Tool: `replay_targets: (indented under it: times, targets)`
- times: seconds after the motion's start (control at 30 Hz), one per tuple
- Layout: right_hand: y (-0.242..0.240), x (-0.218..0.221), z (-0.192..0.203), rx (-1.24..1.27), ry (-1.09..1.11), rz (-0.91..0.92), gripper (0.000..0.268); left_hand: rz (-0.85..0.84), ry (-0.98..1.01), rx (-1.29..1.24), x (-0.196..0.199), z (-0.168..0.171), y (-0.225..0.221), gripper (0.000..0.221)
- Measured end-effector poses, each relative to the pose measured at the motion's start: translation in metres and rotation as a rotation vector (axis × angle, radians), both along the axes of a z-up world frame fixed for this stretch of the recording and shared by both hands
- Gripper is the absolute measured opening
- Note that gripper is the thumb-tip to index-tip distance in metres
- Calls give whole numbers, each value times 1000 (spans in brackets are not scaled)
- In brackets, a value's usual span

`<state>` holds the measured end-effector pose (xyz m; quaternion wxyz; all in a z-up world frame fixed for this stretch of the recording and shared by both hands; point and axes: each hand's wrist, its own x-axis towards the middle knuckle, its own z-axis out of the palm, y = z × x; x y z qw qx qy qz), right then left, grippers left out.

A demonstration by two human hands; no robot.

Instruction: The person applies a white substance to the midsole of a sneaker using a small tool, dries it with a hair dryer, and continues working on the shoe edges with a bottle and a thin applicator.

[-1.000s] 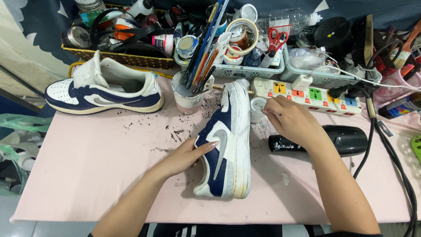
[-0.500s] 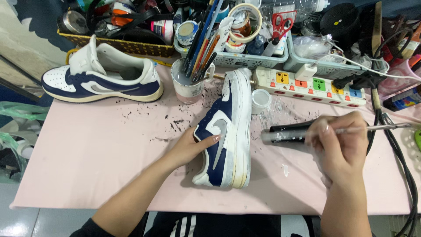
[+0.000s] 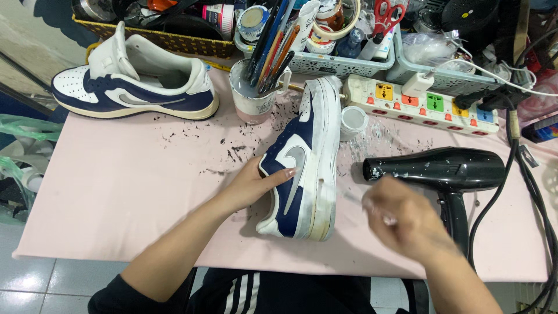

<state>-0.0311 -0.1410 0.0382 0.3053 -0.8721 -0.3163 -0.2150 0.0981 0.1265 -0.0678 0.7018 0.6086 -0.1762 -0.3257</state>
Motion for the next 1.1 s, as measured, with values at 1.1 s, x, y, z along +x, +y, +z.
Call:
replay_targets:
  times: [1.1]
  targets:
    - [-5,-16,-15,-165,-18,-68,30,100,362,-47,-14,-10,-11,55]
